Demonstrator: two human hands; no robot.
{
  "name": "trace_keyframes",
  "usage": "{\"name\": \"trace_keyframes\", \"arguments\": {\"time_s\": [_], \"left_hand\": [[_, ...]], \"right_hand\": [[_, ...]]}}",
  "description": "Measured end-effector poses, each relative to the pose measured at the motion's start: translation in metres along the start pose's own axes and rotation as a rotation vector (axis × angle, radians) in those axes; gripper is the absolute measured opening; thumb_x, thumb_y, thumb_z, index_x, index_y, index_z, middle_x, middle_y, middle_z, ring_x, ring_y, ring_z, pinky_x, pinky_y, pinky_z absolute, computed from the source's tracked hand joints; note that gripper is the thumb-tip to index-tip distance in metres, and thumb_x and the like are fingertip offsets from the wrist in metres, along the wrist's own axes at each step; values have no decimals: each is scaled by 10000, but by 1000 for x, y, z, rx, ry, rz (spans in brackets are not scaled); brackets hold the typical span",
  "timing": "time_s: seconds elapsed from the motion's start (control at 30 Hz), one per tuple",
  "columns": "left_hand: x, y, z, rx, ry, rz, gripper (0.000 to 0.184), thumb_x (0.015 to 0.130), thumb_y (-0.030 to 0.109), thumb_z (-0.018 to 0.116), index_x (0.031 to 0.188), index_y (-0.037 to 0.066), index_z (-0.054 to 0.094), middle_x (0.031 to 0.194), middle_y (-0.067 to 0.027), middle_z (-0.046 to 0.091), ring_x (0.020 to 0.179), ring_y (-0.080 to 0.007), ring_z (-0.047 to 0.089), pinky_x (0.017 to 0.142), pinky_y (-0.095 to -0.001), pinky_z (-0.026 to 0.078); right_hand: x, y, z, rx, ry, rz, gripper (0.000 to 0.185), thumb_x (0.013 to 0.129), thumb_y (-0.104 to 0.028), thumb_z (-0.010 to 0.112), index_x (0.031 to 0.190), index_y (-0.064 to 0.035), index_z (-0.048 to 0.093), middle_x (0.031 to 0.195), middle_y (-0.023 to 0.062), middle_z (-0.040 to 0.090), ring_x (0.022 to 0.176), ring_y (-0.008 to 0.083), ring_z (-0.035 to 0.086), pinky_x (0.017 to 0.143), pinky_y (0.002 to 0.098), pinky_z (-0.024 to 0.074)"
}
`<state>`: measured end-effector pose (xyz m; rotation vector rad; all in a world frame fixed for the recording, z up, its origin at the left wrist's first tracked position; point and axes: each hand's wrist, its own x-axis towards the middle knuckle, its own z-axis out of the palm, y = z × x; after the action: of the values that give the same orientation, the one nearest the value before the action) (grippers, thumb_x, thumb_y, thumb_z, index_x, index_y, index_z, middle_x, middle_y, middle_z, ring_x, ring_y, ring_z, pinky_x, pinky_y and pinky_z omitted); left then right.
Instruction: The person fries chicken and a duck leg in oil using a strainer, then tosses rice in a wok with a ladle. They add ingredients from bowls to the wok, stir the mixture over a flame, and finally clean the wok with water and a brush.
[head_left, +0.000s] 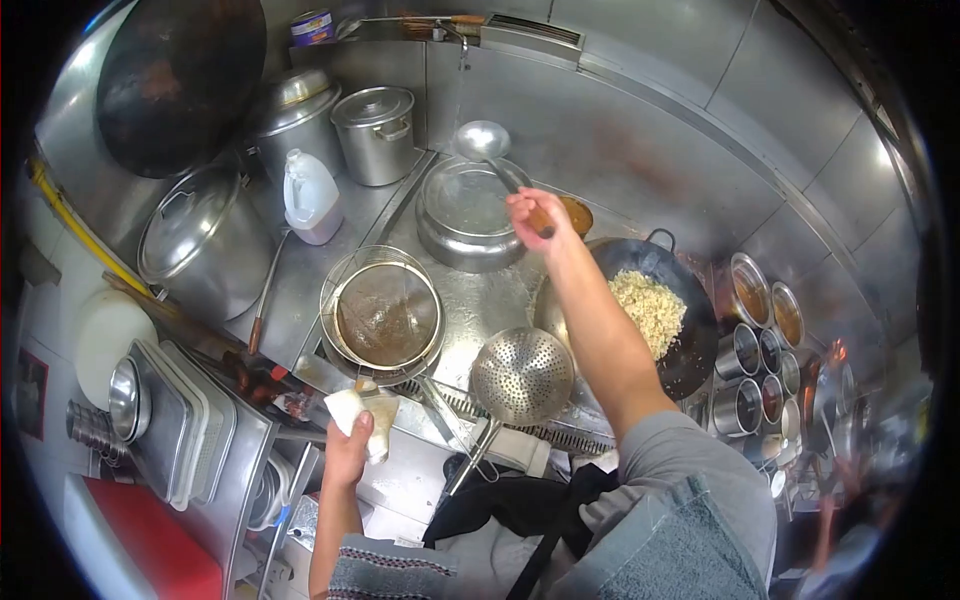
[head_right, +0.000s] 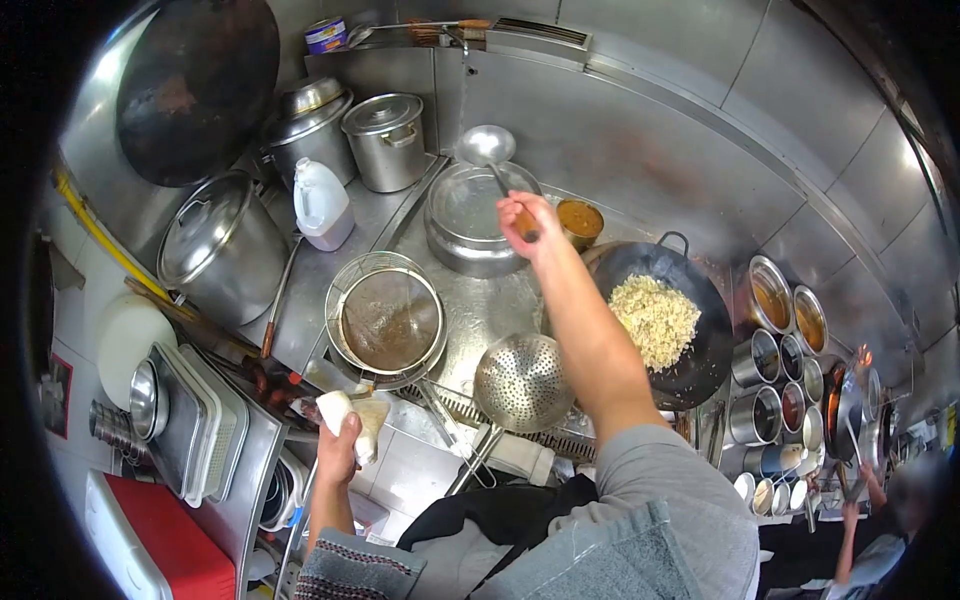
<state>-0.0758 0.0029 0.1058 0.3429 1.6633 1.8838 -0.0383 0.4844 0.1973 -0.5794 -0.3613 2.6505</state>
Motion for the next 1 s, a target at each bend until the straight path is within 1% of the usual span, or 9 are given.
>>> {"name": "trace_keyframes", "arguments": {"time_s": [0.07,0.23,0.27,0.33,0.37,0.47,0.63,0.83,1.0], "left_hand": [[-12,0,5,73,-58,26,267,925,243,622,1065,25,558,860,8,576,764,-85,521,669,-254,433],[-46,-36,25,57,-225,-109,344,916,232,617,1160,3,540,966,-29,588,847,-95,543,741,-271,463],[-49,-47,47,72,-315,-161,404,922,270,605,1204,-8,524,1035,-59,591,913,-127,555,803,-288,458],[-60,-68,94,109,-460,-237,526,935,347,581,1291,-29,491,1173,-119,598,1045,-191,580,927,-321,448],[-58,-86,134,144,-506,-314,546,942,381,566,1283,-40,494,1171,-115,600,1038,-194,586,922,-325,453],[-62,-118,295,-63,-601,-699,676,945,512,518,1262,-84,483,1143,-122,608,996,-209,610,896,-369,478],[-90,-172,456,-206,-622,-826,444,952,552,452,1072,139,560,936,-57,648,764,-223,634,609,-411,511],[-66,-227,495,-176,-468,-775,121,962,165,452,973,65,518,791,-88,614,584,-193,565,476,-350,468],[-119,-222,432,-241,-546,-659,159,965,162,430,1032,50,522,938,-157,664,698,-211,625,565,-350,520]], "right_hand": [[-63,-3,-33,-402,3,-284,712,881,-64,579,1479,-115,195,620,27,482,470,124,463,416,276,404],[-307,-69,-117,-1071,313,-217,732,904,-49,516,1523,-219,165,692,31,471,458,85,433,409,254,371],[-346,-96,-144,-1431,460,-119,777,868,-57,557,1523,-163,152,794,148,602,572,231,603,510,355,480],[-395,-132,-214,-2260,440,-461,794,833,-51,578,1510,-104,165,1015,274,641,880,401,653,758,441,515],[-413,-126,-197,-2243,618,-284,784,817,-59,588,1496,-85,196,1171,309,575,1110,454,545,940,453,440],[-418,-128,-256,-2325,786,2,807,824,-85,547,1518,-154,140,1089,309,612,1001,429,615,880,471,469],[-467,-93,-284,-2238,621,152,902,795,-51,519,1529,-226,24,964,284,646,903,421,641,817,478,489],[-581,-136,-275,-2396,498,512,952,779,-30,540,1529,-274,7,857,225,665,793,369,671,704,477,518],[-573,-140,-313,-2532,647,101,883,807,14,483,1527,-291,73,831,176,678,742,339,682,635,476,532]]}}
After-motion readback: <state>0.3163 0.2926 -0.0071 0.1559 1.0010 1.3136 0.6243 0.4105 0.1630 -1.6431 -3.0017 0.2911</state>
